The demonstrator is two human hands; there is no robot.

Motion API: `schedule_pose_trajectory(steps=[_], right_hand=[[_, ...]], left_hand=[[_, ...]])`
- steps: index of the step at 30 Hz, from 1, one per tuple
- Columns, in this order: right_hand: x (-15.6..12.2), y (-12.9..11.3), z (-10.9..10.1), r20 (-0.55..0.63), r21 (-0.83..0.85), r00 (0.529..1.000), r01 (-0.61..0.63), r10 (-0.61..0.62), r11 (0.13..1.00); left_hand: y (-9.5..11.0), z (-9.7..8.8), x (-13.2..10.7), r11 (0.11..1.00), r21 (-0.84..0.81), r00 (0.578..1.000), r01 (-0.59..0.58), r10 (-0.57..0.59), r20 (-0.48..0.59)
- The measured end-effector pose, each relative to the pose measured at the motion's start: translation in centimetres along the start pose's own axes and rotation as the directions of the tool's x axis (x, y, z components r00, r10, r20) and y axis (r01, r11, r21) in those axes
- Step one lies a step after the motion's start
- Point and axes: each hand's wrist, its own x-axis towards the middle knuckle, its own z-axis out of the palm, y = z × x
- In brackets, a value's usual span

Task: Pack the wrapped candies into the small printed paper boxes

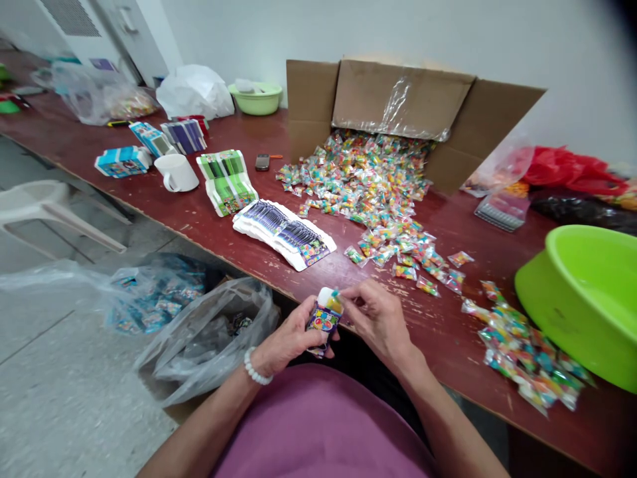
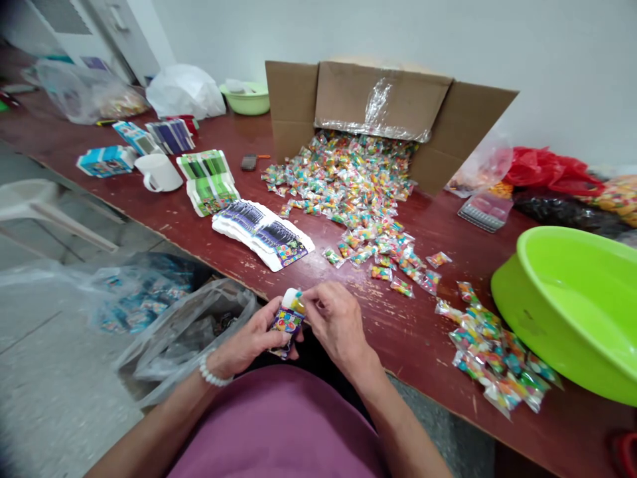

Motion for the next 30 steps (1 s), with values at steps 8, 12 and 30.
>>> schedule_pose_trajectory(steps=[8,12,30], right_hand=[[0.1,-0.2,0.8,0.131,0.520,0.893,-0.431,0.430,0.738],[-0.1,0.3,1.6,0.468,0.616,0.781,-0.624,0.414,0.482],[-0.3,0.6,2.1,0.343,0.636,0.837,-0.541,0.426,0.550]], left_hand=[[0.1,0.2,0.7,0.989,-0.148,0.980,0.001,-0.030,-0.195],[-0.3,0.3,0.6,0.993,-0.116,0.974,-0.011,-0.016,-0.226],[-0.7,1.2,0.3,0.988,-0.151,0.952,0.021,-0.066,-0.300]])
